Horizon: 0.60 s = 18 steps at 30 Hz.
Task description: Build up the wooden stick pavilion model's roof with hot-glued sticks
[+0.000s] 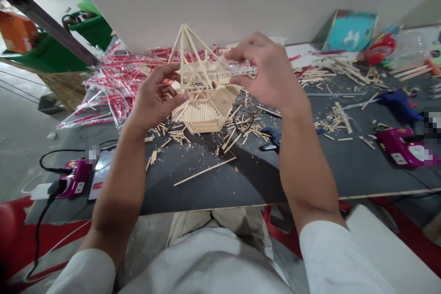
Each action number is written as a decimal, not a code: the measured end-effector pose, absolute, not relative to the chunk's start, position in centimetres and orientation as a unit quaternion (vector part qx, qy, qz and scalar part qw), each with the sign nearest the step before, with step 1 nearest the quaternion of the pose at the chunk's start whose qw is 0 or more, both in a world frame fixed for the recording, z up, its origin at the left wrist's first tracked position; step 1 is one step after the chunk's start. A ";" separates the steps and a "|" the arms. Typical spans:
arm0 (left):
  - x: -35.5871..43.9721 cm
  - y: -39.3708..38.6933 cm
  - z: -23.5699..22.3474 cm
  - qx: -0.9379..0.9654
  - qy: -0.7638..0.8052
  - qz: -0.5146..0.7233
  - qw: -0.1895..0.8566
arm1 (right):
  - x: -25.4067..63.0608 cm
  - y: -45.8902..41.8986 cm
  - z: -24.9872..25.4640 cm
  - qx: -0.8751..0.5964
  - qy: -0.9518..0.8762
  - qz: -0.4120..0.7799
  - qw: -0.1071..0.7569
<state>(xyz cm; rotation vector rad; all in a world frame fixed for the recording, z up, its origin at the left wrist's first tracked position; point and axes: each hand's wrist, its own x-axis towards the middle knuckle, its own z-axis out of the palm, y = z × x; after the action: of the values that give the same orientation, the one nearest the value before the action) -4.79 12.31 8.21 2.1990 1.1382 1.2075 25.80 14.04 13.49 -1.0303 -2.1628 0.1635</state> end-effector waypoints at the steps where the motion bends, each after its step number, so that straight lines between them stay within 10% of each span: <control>1: -4.8 12.3 8.2 0.784 0.404 0.430 0.190 | 25.8 14.0 13.5 -0.400 -0.840 0.062 0.362; 18: -4.5 12.1 8.5 0.780 0.410 0.435 0.184 | 25.8 13.8 13.4 -0.392 -0.845 0.054 0.361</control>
<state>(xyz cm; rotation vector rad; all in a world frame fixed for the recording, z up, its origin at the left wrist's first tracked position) -4.50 12.11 8.50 2.2003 1.1563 1.2274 25.84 13.82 13.36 -1.0097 -2.1762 0.1393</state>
